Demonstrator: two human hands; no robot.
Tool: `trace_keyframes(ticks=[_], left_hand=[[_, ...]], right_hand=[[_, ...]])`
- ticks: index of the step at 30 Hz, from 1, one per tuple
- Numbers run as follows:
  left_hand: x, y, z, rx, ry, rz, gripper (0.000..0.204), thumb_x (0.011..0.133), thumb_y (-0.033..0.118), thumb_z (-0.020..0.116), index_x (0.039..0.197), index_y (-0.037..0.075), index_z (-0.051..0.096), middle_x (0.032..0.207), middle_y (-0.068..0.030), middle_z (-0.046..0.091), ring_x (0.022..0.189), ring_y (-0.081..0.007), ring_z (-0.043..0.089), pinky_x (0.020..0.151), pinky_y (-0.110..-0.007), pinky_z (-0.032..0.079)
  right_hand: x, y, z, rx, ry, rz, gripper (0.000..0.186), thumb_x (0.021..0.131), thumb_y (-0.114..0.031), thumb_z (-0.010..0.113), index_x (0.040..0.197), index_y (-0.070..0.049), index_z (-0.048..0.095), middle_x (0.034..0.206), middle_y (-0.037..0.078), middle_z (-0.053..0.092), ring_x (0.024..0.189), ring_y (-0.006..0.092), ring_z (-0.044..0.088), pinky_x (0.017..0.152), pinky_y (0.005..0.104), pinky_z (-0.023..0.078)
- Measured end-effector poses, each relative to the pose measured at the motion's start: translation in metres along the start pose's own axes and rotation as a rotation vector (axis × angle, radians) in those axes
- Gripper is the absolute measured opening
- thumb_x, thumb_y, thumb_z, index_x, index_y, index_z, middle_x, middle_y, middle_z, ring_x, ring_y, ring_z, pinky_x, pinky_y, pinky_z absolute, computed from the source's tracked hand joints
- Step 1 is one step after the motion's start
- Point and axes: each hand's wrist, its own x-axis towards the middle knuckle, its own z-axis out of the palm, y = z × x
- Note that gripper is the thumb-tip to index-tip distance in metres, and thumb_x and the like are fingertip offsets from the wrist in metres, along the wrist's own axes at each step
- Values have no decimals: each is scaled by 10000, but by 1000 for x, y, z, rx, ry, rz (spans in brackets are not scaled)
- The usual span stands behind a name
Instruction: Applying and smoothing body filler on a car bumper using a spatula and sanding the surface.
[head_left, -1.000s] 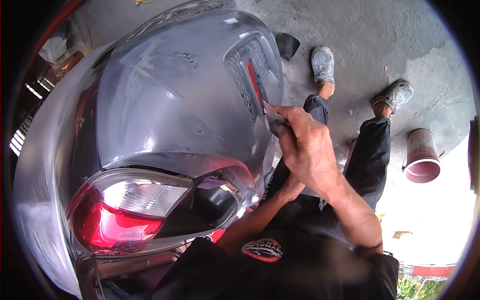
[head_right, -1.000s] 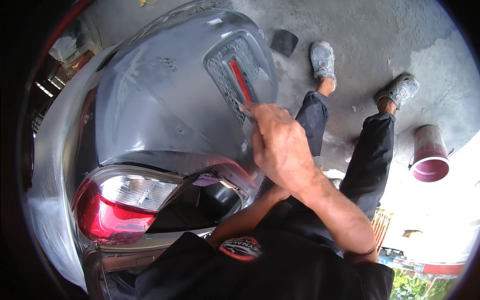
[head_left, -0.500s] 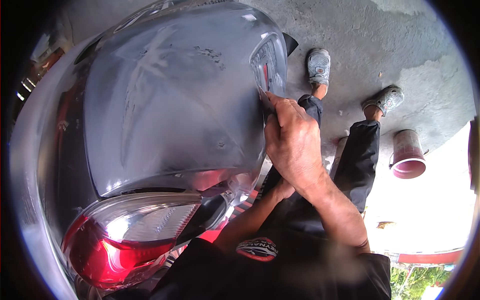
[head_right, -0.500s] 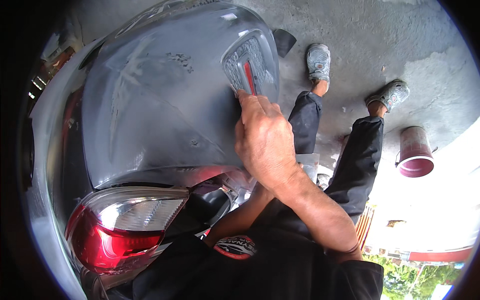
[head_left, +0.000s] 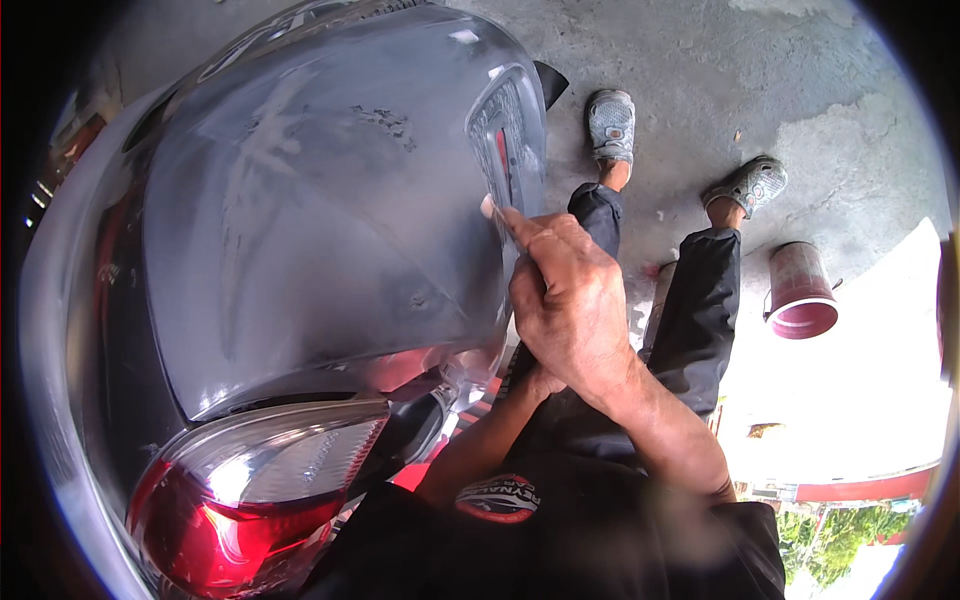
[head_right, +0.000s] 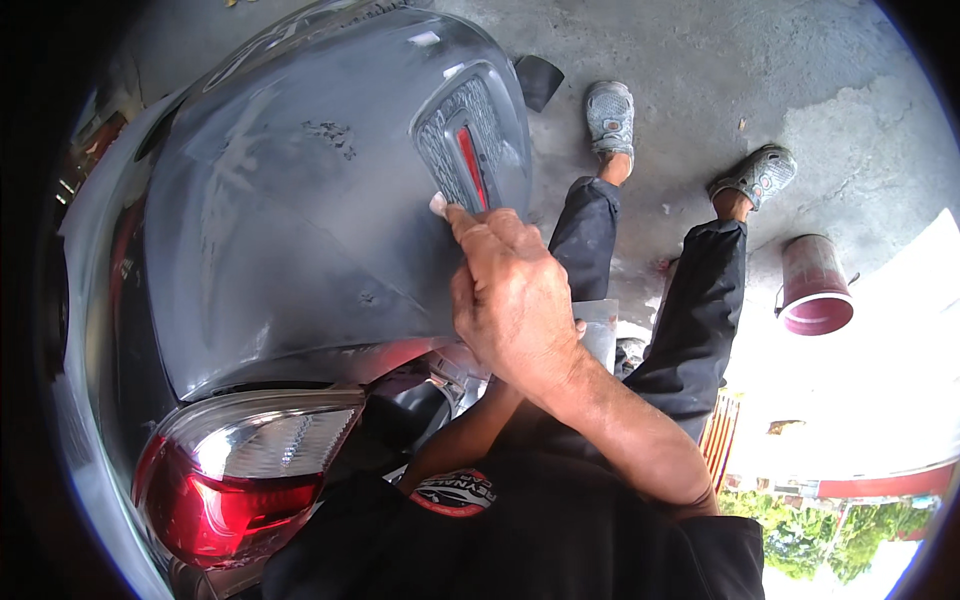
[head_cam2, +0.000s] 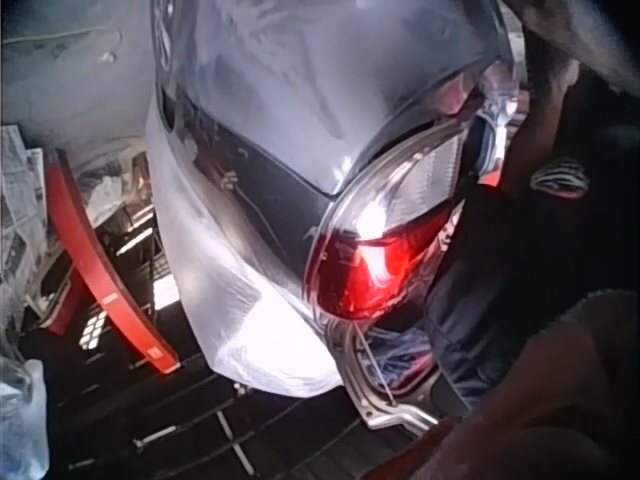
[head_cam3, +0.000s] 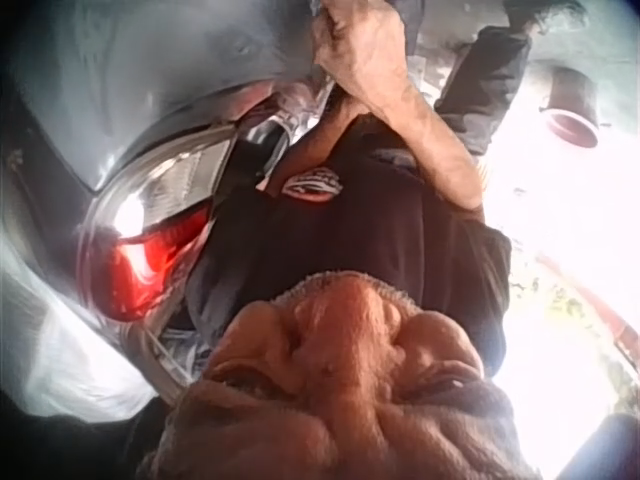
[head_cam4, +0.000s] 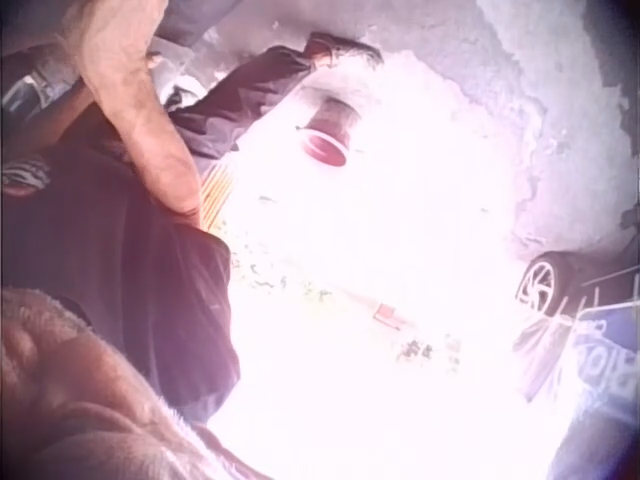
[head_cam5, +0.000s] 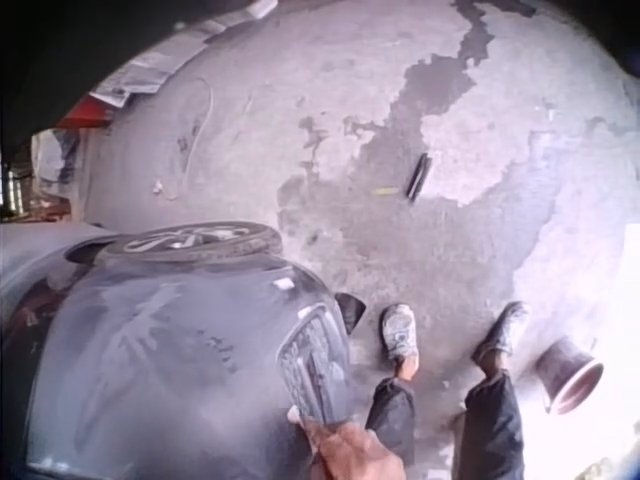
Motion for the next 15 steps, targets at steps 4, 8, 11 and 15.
trace_keyframes(ticks=[4,8,11,15], left_hand=[[-1,1,-2,25,-3,-7,425,1079,294,729,1405,31,658,1300,-72,713,1210,-162,641,1059,-343,499],[-1,2,-3,39,-7,-12,429,1075,296,734,1404,31,659,1299,-72,714,1210,-162,642,1058,-342,498],[0,3,-3,55,-9,-12,433,1072,298,738,1403,30,660,1298,-72,714,1209,-162,642,1057,-342,498],[-1,4,-9,96,0,-13,438,1068,301,743,1402,30,661,1297,-72,716,1209,-162,643,1057,-342,498]], right_hand=[[12,11,6,-88,91,27,534,826,72,690,1354,6,719,1085,181,706,960,393,710,872,473,615],[10,-12,11,-84,53,66,551,799,116,647,1329,8,752,1051,160,731,964,350,743,875,420,604],[-1,-13,6,2,-7,14,534,811,115,647,1322,9,758,1051,156,732,953,339,739,895,411,599],[3,8,0,-43,85,63,483,842,105,644,1296,-7,766,1113,152,752,991,356,736,907,431,598]])
